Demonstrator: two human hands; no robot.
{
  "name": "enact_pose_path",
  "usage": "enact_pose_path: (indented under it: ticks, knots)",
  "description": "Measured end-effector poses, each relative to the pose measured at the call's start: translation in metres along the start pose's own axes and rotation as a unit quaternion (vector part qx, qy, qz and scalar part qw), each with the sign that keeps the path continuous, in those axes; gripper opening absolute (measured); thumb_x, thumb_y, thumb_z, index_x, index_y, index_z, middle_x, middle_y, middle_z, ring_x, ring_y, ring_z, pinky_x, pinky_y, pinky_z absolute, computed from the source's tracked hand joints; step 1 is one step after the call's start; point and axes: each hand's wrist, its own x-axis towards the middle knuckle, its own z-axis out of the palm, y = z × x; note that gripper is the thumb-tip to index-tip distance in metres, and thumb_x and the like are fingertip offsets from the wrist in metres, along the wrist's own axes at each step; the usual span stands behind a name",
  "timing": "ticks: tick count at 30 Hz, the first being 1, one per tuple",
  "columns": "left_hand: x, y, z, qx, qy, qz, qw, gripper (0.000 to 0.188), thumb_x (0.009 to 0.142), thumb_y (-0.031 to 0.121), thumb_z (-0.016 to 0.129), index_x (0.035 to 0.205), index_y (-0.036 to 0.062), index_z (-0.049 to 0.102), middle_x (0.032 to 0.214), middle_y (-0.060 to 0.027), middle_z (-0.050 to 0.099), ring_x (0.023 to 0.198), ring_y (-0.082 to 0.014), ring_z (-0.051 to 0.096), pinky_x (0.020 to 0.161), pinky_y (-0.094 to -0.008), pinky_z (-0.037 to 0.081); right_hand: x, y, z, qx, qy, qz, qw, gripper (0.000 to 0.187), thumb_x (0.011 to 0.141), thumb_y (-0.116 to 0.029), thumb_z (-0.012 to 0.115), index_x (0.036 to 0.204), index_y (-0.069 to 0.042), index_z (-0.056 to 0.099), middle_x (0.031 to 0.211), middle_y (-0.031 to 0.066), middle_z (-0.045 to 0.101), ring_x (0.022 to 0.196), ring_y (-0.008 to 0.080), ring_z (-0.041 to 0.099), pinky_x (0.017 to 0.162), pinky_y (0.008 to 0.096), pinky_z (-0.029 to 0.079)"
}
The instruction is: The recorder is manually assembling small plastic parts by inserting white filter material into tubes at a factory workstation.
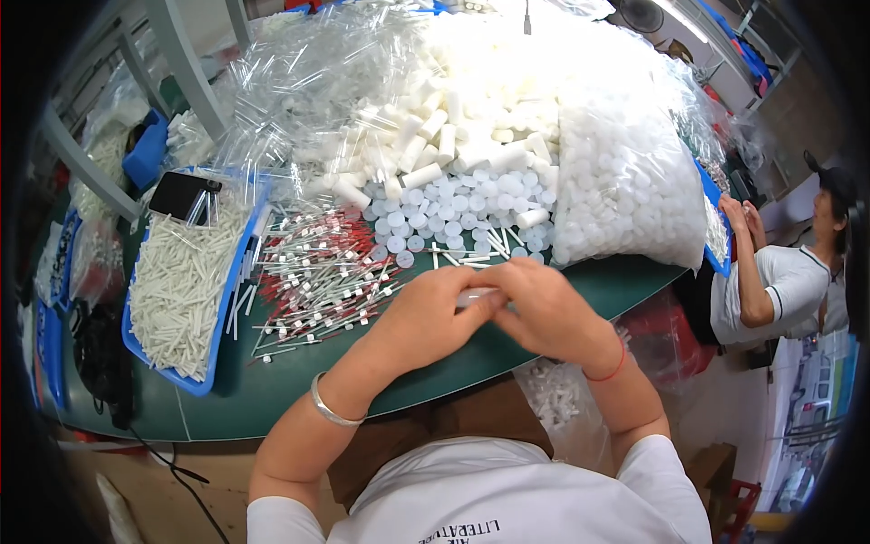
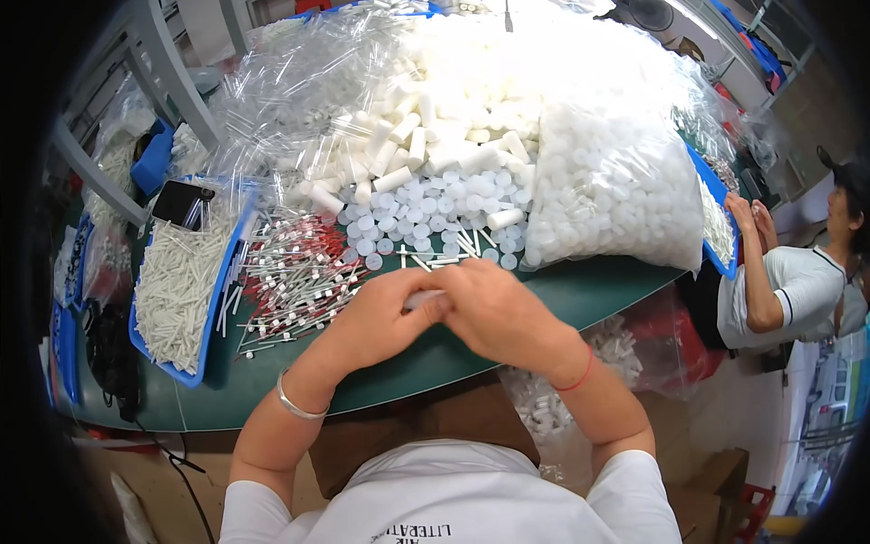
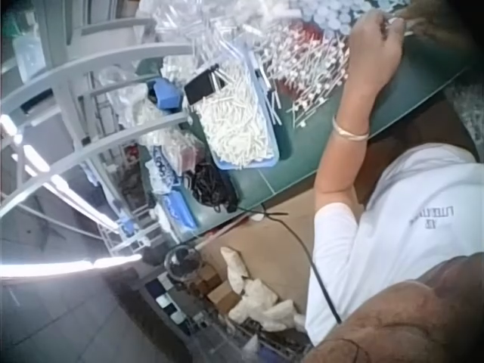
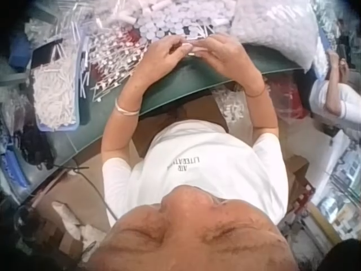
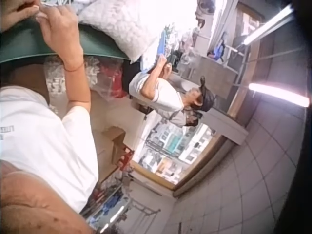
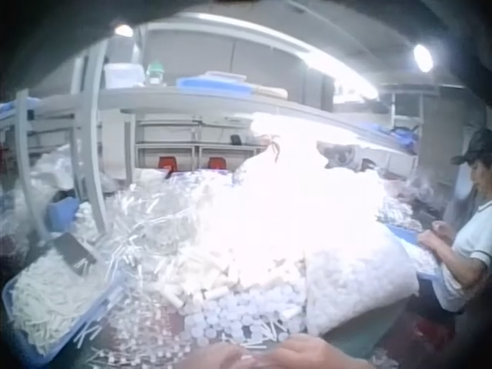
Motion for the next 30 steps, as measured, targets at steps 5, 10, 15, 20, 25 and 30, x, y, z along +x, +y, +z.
enact_pose_path:
  ticks: [5,10,15,20,25,30]
  knots:
    - [0.0,0.009,-0.002,-0.084,-0.032,-0.136,0.987,0.039,0.088,0.038,0.06,0.085,-0.0005,0.064,0.074,-0.0115,0.064,0.066,-0.0185,0.061,0.063,-0.031,0.047,-0.001,-0.004,0.0,0.123,0.041,0.102,0.986,0.05,0.075,-0.006,0.076,0.121,-0.002,0.057,0.105,0.0106,0.065,0.093,0.0225,0.062,0.084,0.0334,0.049]
    - [0.0,0.003,0.001,-0.418,-0.125,-0.128,0.891,0.032,0.092,0.032,0.051,0.094,0.0017,0.059,0.078,0.0001,0.052,0.065,-0.0082,0.042,0.058,-0.0245,0.035,-0.007,0.007,0.007,0.384,0.052,0.082,0.918,0.031,0.083,-0.01,0.072,0.111,0.003,0.066,0.124,0.018,0.06,0.118,0.0249,0.055,0.1,0.0366,0.042]
    - [-0.003,0.005,0.01,-0.267,-0.04,-0.098,0.958,0.05,0.104,0.047,0.032,0.093,0.0053,0.058,0.078,-0.0001,0.05,0.067,-0.0081,0.044,0.058,-0.0234,0.036,-0.007,0.017,0.019,0.307,0.099,0.084,0.943,0.026,0.086,-0.012,0.071,0.105,0.003,0.064,0.127,0.0181,0.058,0.116,0.0256,0.056,0.096,0.0376,0.047]
    - [-0.003,0.006,0.015,-0.271,-0.042,-0.087,0.958,0.046,0.104,0.041,0.033,0.086,0.0055,0.056,0.073,0.0007,0.049,0.064,-0.0071,0.042,0.055,-0.0227,0.034,-0.001,0.011,0.037,0.677,0.026,0.179,0.714,0.045,0.088,-0.022,0.07,0.124,0.0,0.054,0.131,0.0201,0.054,0.113,0.0282,0.058,0.086,0.0414,0.057]
    - [-0.005,0.001,0.017,-0.233,-0.035,-0.07,0.969,0.044,0.103,0.034,0.032,0.078,0.0055,0.054,0.065,0.002,0.045,0.059,-0.0073,0.038,0.052,-0.0232,0.032,-0.006,0.011,0.048,0.701,0.019,0.161,0.695,0.045,0.089,-0.023,0.069,0.124,0.0,0.053,0.132,0.0258,0.053,0.115,0.0299,0.059,0.088,0.0395,0.056]
    - [-0.003,-0.001,0.019,-0.268,-0.065,-0.088,0.957,0.045,0.102,0.036,0.033,0.075,0.0054,0.052,0.064,0.0009,0.046,0.057,-0.0078,0.039,0.049,-0.0237,0.03,-0.012,0.004,0.041,0.704,0.029,0.195,0.683,0.044,0.093,-0.021,0.063,0.129,0.002,0.052,0.134,0.0264,0.051,0.116,0.0303,0.058,0.086,0.0392,0.055]
